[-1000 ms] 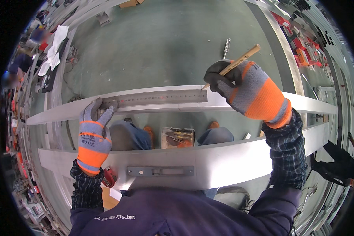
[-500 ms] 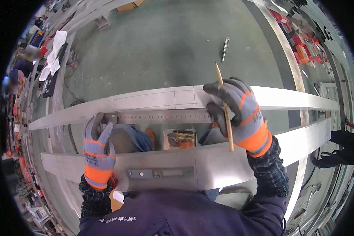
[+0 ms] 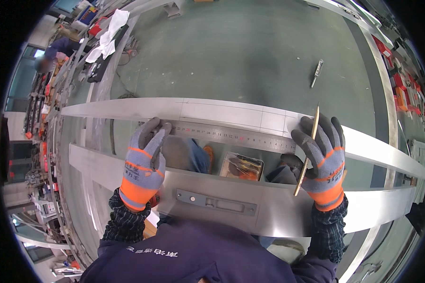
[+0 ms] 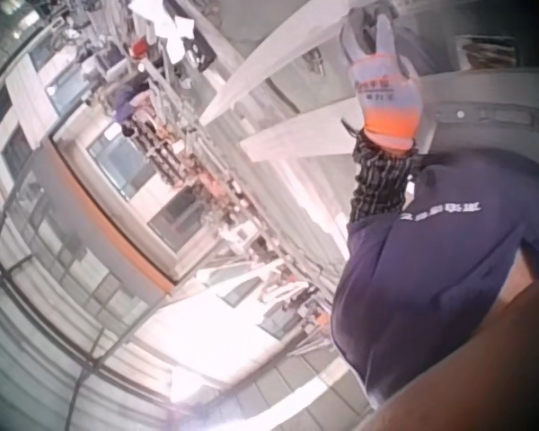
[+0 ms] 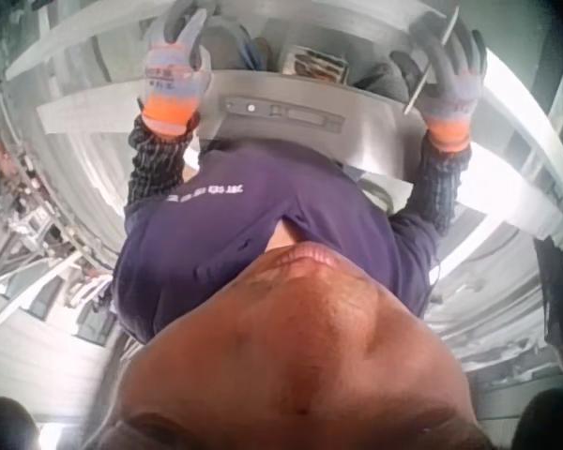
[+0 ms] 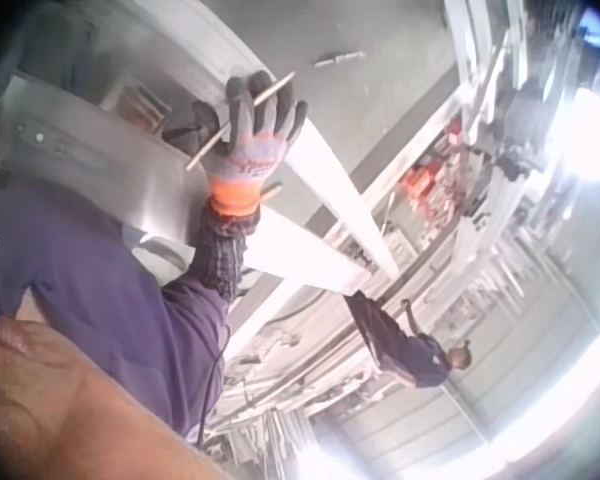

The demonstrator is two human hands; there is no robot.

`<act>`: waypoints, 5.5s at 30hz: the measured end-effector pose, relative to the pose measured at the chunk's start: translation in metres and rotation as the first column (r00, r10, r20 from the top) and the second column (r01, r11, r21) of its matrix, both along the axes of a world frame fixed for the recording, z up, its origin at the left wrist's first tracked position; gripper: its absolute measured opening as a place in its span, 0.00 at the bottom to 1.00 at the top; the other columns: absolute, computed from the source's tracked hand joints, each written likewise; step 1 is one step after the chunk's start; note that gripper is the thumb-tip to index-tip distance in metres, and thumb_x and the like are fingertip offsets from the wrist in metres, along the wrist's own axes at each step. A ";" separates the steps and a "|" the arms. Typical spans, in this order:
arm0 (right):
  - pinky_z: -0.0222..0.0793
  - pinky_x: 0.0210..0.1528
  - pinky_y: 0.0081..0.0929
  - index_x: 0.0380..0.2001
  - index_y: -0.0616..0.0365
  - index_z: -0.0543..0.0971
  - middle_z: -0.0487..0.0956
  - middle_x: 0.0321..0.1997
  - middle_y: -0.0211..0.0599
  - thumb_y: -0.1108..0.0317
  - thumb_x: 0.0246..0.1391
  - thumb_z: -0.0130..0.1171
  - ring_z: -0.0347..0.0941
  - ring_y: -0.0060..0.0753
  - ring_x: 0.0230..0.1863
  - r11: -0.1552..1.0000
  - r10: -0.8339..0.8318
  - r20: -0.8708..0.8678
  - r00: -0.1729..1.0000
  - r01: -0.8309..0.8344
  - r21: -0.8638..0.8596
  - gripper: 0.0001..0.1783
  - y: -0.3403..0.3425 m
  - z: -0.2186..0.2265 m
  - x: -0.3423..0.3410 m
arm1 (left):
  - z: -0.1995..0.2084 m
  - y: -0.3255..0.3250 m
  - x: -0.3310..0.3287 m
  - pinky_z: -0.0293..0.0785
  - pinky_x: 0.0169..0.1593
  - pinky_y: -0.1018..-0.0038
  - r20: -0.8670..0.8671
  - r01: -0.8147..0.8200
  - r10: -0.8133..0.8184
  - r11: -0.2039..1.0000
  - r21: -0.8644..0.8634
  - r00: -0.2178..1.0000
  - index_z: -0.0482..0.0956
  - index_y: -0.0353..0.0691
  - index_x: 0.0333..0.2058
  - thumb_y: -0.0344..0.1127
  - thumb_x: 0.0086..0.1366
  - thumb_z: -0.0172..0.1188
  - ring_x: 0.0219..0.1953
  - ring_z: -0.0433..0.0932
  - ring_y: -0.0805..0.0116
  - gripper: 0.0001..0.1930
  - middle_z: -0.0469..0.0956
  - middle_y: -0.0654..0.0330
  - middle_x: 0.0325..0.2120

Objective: The person measures and marks a long metal beam using a tape measure, pencil, and metal ruler. They repeatedly measure distances, make marks, and align the ruler to draw straight lines on the beam's surface.

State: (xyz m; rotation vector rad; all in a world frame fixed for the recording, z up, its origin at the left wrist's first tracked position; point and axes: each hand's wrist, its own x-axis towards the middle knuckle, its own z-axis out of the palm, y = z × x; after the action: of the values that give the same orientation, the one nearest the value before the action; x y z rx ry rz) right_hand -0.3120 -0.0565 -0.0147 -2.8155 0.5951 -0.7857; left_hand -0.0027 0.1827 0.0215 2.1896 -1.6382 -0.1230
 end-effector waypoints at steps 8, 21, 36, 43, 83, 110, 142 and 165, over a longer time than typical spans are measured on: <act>0.66 0.68 0.61 0.45 0.53 0.85 0.84 0.53 0.45 0.58 0.42 0.76 0.75 0.61 0.62 0.999 -0.014 0.065 0.998 0.017 -0.047 0.25 -0.002 -0.005 0.003 | -0.001 -0.005 -0.001 0.69 0.67 0.60 0.041 -0.009 0.009 1.000 -0.017 0.999 0.77 0.39 0.63 0.14 0.54 0.49 0.63 0.72 0.44 0.35 0.70 0.45 0.64; 0.69 0.61 0.60 0.40 0.48 0.85 0.84 0.51 0.44 0.57 0.36 0.77 0.77 0.59 0.58 0.993 -0.053 0.066 0.996 0.060 -0.099 0.24 -0.005 -0.007 0.010 | -0.001 -0.012 -0.003 0.71 0.65 0.59 0.045 -0.006 0.006 1.000 0.013 0.999 0.77 0.40 0.62 0.13 0.55 0.49 0.62 0.73 0.45 0.34 0.68 0.45 0.65; 0.71 0.64 0.60 0.40 0.56 0.84 0.83 0.50 0.48 0.66 0.35 0.74 0.78 0.62 0.57 0.987 -0.044 0.090 0.995 0.057 -0.151 0.23 -0.004 -0.016 0.010 | -0.002 -0.008 0.003 0.70 0.64 0.50 0.100 0.001 -0.008 0.998 0.065 0.995 0.77 0.44 0.62 0.20 0.49 0.58 0.62 0.68 0.36 0.36 0.63 0.41 0.67; 0.70 0.64 0.61 0.40 0.55 0.84 0.83 0.51 0.48 0.64 0.39 0.74 0.77 0.63 0.59 0.985 -0.068 0.073 0.995 0.078 -0.152 0.21 -0.002 -0.012 0.010 | -0.003 -0.009 0.003 0.67 0.67 0.50 0.110 0.005 -0.010 0.999 0.047 0.994 0.76 0.43 0.62 0.17 0.50 0.53 0.64 0.69 0.36 0.37 0.66 0.40 0.67; 0.72 0.57 0.60 0.42 0.42 0.84 0.82 0.53 0.39 0.52 0.30 0.78 0.77 0.57 0.58 0.994 -0.069 0.054 0.996 0.073 -0.081 0.30 -0.009 -0.013 0.011 | -0.003 -0.016 -0.001 0.69 0.68 0.53 0.145 -0.034 0.022 0.996 0.079 0.989 0.82 0.43 0.59 0.14 0.48 0.52 0.65 0.69 0.39 0.36 0.68 0.44 0.65; 0.76 0.27 0.26 0.49 0.63 0.78 0.81 0.27 0.36 0.70 0.66 0.57 0.81 0.28 0.24 0.379 0.380 0.161 0.911 -0.313 0.871 0.12 0.001 0.060 0.148 | -0.006 -0.009 0.000 0.62 0.70 0.47 0.176 -0.027 0.004 0.992 0.124 0.984 0.81 0.43 0.56 0.19 0.48 0.59 0.67 0.64 0.34 0.33 0.65 0.40 0.66; 0.77 0.32 0.27 0.46 0.60 0.83 0.84 0.28 0.39 0.66 0.61 0.64 0.77 0.29 0.25 0.684 0.243 -0.097 0.965 -0.100 0.723 0.13 -0.034 0.077 0.062 | -0.007 -0.004 0.004 0.68 0.67 0.52 0.170 -0.035 0.014 0.992 0.120 0.985 0.78 0.43 0.62 0.18 0.51 0.54 0.64 0.66 0.38 0.36 0.67 0.42 0.64; 0.77 0.42 0.27 0.46 0.56 0.84 0.86 0.37 0.34 0.66 0.67 0.59 0.80 0.23 0.36 0.775 -0.092 0.277 0.957 -0.105 0.623 0.10 -0.001 0.063 -0.011 | -0.022 -0.007 0.023 0.68 0.68 0.55 0.221 0.052 -0.069 0.996 0.078 0.973 0.76 0.46 0.63 0.26 0.53 0.65 0.65 0.68 0.39 0.35 0.70 0.39 0.62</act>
State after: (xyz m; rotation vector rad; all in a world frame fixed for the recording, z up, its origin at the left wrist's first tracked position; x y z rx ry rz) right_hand -0.3227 -0.0577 0.0482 -2.0334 0.6472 -0.7926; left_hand 0.0198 0.1754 -0.0004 2.2773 -1.8491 0.0513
